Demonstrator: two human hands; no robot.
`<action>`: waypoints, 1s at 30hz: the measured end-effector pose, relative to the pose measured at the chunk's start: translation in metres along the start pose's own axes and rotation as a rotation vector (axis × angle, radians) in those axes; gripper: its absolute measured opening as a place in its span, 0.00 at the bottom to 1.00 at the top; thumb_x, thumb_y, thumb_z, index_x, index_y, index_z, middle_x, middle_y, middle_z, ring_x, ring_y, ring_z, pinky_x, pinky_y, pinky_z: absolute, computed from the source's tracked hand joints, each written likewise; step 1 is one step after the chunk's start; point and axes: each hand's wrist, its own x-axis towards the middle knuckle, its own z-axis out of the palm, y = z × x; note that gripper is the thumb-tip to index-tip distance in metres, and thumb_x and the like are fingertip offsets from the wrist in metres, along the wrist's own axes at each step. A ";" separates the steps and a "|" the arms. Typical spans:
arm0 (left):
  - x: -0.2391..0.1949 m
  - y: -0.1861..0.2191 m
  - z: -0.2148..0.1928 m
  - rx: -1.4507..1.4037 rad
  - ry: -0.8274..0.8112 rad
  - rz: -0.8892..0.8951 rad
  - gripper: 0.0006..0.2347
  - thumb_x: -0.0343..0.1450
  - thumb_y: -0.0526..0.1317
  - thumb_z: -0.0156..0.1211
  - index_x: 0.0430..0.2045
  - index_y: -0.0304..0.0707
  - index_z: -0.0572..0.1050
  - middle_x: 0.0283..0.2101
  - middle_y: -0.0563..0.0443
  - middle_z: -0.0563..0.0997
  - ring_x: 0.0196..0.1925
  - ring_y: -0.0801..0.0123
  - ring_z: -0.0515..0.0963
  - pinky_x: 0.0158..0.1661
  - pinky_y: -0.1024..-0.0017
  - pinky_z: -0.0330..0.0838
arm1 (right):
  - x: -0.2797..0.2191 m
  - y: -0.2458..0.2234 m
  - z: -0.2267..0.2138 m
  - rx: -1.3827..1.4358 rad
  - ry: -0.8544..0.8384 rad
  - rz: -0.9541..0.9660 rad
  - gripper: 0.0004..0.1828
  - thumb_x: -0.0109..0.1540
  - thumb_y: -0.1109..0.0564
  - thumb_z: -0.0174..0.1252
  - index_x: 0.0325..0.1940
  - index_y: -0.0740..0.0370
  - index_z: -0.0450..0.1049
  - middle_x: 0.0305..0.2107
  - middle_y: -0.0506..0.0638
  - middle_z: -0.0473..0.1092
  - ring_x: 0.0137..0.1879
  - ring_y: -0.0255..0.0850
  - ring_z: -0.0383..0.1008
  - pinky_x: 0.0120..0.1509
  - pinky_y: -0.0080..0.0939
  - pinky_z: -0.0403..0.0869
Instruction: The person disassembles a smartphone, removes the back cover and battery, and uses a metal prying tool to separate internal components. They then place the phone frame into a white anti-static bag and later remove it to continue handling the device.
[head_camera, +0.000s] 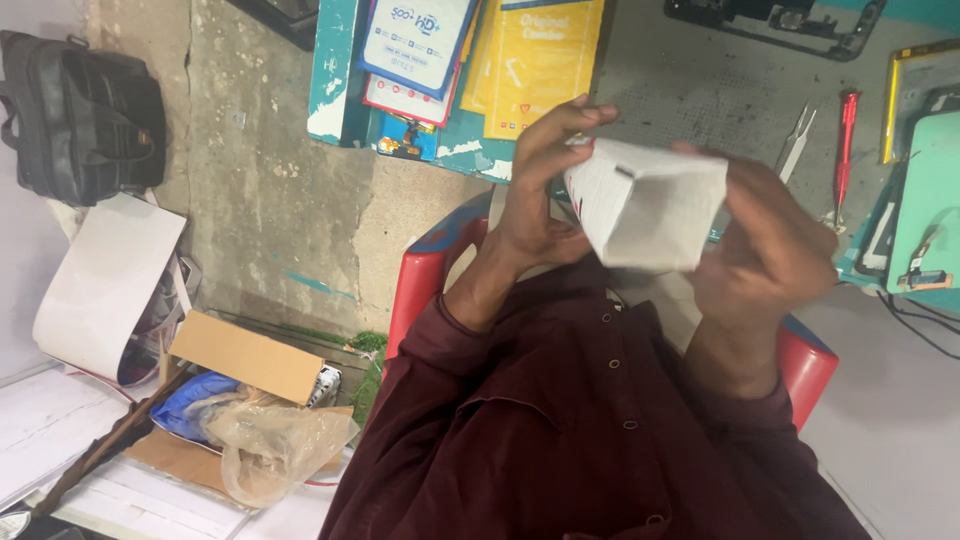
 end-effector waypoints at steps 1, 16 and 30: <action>0.002 -0.002 0.003 -0.051 -0.006 0.013 0.36 0.64 0.33 0.79 0.62 0.53 0.58 0.64 0.45 0.66 0.70 0.52 0.72 0.74 0.49 0.56 | -0.005 -0.005 -0.002 -0.067 0.008 -0.015 0.18 0.69 0.60 0.70 0.56 0.76 0.74 0.46 0.68 0.77 0.50 0.55 0.81 0.57 0.46 0.80; 0.000 0.000 0.006 -0.155 -0.152 0.082 0.38 0.67 0.37 0.80 0.66 0.62 0.55 0.61 0.51 0.74 0.76 0.55 0.64 0.76 0.41 0.31 | -0.034 0.005 -0.010 0.030 0.075 -0.179 0.13 0.68 0.59 0.63 0.46 0.68 0.66 0.38 0.67 0.76 0.44 0.59 0.82 0.42 0.49 0.83; 0.003 -0.003 0.008 -0.071 -0.164 0.107 0.42 0.68 0.40 0.82 0.70 0.61 0.51 0.59 0.50 0.73 0.74 0.51 0.64 0.75 0.41 0.33 | -0.034 0.010 -0.004 -0.028 0.124 -0.167 0.17 0.66 0.59 0.68 0.45 0.71 0.67 0.37 0.68 0.75 0.44 0.61 0.83 0.43 0.51 0.84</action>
